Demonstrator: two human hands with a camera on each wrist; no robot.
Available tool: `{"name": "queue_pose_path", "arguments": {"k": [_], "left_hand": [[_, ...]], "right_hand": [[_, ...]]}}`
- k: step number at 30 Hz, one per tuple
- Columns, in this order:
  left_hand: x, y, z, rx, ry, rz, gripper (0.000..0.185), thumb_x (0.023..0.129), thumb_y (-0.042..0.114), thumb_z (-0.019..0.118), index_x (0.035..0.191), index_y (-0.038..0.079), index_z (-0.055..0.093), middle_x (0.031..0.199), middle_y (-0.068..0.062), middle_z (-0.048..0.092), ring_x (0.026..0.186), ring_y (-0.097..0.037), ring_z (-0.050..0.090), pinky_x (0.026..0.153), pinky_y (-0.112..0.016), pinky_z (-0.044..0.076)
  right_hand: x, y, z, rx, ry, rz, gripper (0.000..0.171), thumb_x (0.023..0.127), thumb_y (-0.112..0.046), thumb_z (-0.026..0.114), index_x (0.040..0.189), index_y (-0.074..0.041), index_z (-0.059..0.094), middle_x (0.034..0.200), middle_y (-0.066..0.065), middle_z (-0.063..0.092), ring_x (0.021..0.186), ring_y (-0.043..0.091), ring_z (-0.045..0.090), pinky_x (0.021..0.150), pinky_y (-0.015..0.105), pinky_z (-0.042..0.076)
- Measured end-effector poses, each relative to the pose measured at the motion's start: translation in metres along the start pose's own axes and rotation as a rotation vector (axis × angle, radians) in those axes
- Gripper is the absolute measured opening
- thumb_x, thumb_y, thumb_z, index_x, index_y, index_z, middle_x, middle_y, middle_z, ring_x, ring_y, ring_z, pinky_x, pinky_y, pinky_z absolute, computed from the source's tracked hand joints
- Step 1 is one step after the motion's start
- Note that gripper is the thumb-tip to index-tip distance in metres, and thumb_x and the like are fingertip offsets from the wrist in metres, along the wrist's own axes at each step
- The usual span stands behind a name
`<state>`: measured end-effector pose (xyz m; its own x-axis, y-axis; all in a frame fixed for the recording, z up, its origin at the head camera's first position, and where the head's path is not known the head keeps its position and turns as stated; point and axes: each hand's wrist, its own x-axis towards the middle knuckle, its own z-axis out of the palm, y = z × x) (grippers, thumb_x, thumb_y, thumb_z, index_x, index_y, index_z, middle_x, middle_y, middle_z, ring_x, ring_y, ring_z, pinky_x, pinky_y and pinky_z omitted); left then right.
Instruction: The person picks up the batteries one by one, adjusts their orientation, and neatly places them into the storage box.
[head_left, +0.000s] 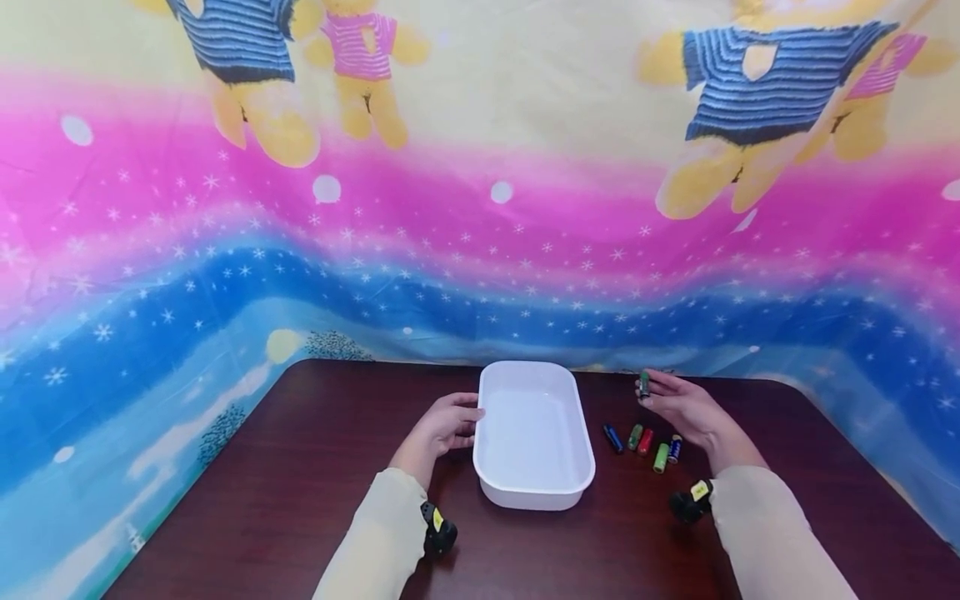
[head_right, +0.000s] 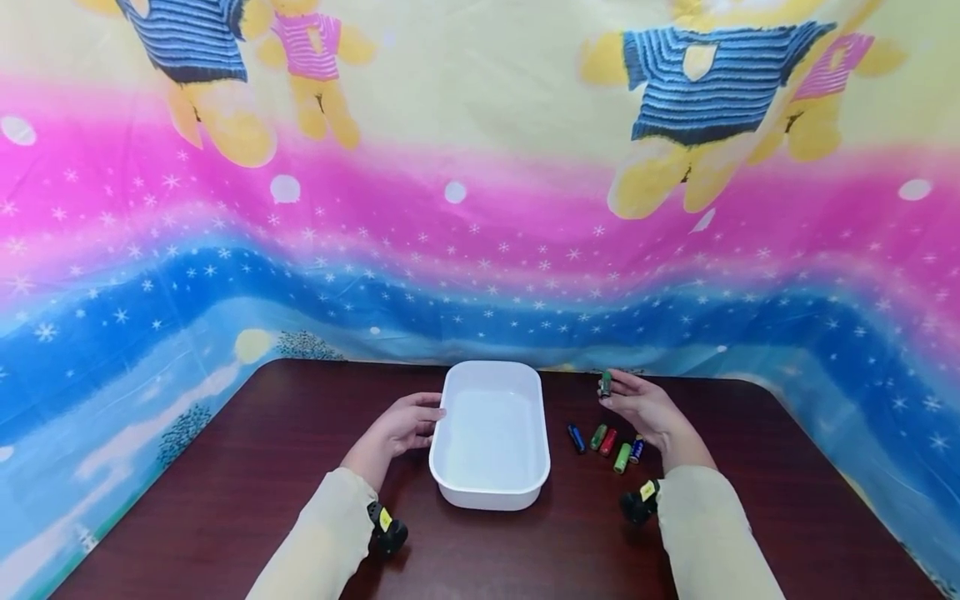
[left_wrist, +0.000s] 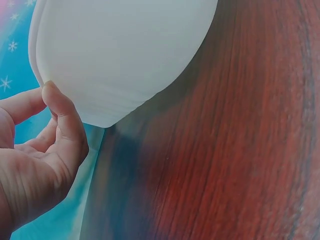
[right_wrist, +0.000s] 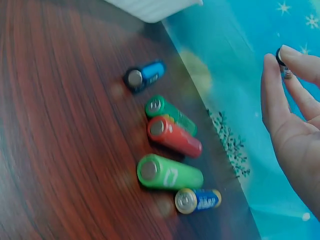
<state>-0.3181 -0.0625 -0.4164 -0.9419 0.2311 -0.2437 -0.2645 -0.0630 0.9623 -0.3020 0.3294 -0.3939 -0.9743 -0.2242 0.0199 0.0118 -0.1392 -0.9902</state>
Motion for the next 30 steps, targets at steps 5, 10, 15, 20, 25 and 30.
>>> {"name": "queue_pose_path", "arguments": {"k": [5,10,15,20,25,30], "left_hand": [[0.001,0.001,0.002,0.004,0.013,-0.002,0.043,0.086,0.005,0.062,0.126,0.002,0.048,0.086,-0.009,0.061,0.069,-0.016,0.059,0.057,-0.027,0.051],[0.003,0.000,0.002,0.006,0.015,0.000,0.044,0.086,0.004,0.062,0.127,0.002,0.048,0.087,-0.010,0.061,0.070,-0.016,0.059,0.057,-0.028,0.052],[0.004,-0.001,0.002,0.007,0.017,0.004,0.044,0.086,0.004,0.062,0.127,0.002,0.047,0.086,-0.009,0.061,0.069,-0.016,0.059,0.057,-0.027,0.051],[0.004,-0.002,0.001,-0.001,0.018,0.004,0.044,0.086,0.004,0.062,0.126,0.002,0.047,0.084,-0.008,0.060,0.068,-0.016,0.059,0.056,-0.027,0.051],[0.003,-0.002,0.001,-0.014,0.027,-0.001,0.043,0.085,0.003,0.062,0.126,0.002,0.048,0.081,-0.008,0.060,0.066,-0.015,0.058,0.055,-0.027,0.051],[0.003,-0.002,0.003,-0.020,0.032,0.008,0.042,0.085,0.003,0.062,0.125,0.002,0.049,0.081,-0.007,0.060,0.065,-0.015,0.058,0.054,-0.027,0.051]], "right_hand": [[0.006,0.000,0.008,0.128,-0.047,-0.023,0.053,0.087,0.014,0.050,0.133,-0.013,0.046,0.111,0.004,0.056,0.099,0.015,0.061,0.092,0.029,0.045],[0.009,0.000,0.017,0.176,-0.044,-0.011,0.046,0.086,0.017,0.049,0.111,-0.020,0.060,0.106,0.006,0.061,0.096,0.016,0.062,0.095,0.034,0.042],[0.013,-0.001,0.026,0.114,-0.013,0.025,0.060,0.086,0.013,0.053,0.139,-0.009,0.037,0.110,0.005,0.057,0.098,0.015,0.061,0.098,0.035,0.039],[0.021,-0.005,0.037,0.013,0.000,0.060,0.074,0.087,0.008,0.056,0.146,0.001,0.011,0.127,0.015,0.042,0.098,0.011,0.060,0.099,0.033,0.038],[0.030,-0.012,0.049,-0.026,-0.016,0.084,0.074,0.087,0.008,0.055,0.146,0.000,0.011,0.145,0.028,0.016,0.096,0.008,0.060,0.103,0.038,0.030],[0.038,-0.020,0.059,-0.064,-0.016,0.101,0.074,0.087,0.006,0.057,0.146,-0.001,0.015,0.145,0.029,0.019,0.096,0.009,0.060,0.105,0.041,0.026]]}}
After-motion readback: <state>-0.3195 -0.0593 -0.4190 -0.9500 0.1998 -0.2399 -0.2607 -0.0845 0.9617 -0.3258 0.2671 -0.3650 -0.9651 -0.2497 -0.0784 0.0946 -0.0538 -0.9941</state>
